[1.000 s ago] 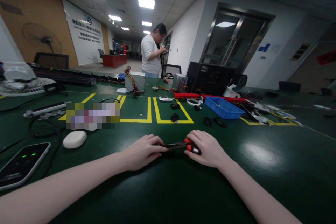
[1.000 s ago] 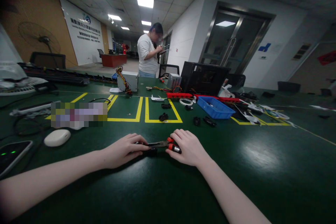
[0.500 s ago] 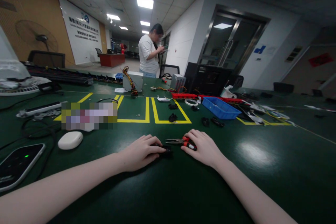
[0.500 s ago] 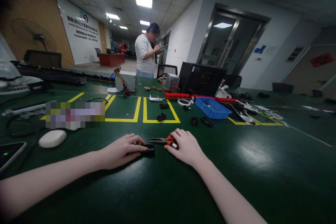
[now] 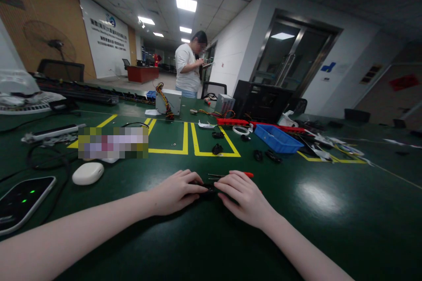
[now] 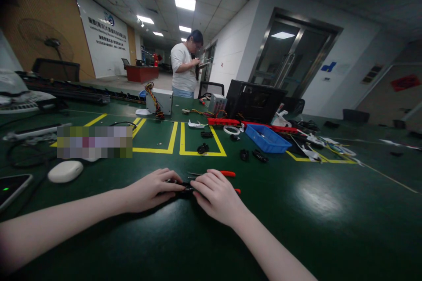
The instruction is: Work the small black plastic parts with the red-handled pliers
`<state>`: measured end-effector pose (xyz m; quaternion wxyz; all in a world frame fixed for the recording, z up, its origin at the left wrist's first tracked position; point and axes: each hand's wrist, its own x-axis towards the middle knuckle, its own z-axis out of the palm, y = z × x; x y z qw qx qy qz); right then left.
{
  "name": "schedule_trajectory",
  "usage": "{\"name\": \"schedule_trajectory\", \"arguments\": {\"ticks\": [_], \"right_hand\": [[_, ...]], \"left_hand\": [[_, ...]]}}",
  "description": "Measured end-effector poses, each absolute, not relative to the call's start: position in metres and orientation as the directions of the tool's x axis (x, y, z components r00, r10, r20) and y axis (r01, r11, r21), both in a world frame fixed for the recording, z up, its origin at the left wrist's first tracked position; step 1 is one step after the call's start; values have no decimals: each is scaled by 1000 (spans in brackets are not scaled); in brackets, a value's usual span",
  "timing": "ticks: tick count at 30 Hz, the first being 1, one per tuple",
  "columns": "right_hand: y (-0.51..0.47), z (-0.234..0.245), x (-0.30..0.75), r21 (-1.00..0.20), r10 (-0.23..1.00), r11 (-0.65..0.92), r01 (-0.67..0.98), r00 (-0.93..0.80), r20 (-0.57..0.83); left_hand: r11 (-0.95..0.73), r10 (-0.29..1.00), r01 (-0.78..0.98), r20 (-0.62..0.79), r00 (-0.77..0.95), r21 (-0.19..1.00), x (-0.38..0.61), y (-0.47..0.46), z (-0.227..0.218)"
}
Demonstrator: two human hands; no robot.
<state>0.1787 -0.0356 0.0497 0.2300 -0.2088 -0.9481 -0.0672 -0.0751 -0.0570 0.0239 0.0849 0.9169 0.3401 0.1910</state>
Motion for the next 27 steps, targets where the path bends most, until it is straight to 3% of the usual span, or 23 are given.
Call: {"name": "schedule_trajectory", "arguments": {"ticks": [27], "right_hand": [[-34, 41, 174, 44, 361, 916, 399, -868, 341]], "left_hand": [[-771, 636, 574, 339, 693, 276, -75, -57, 23]]}}
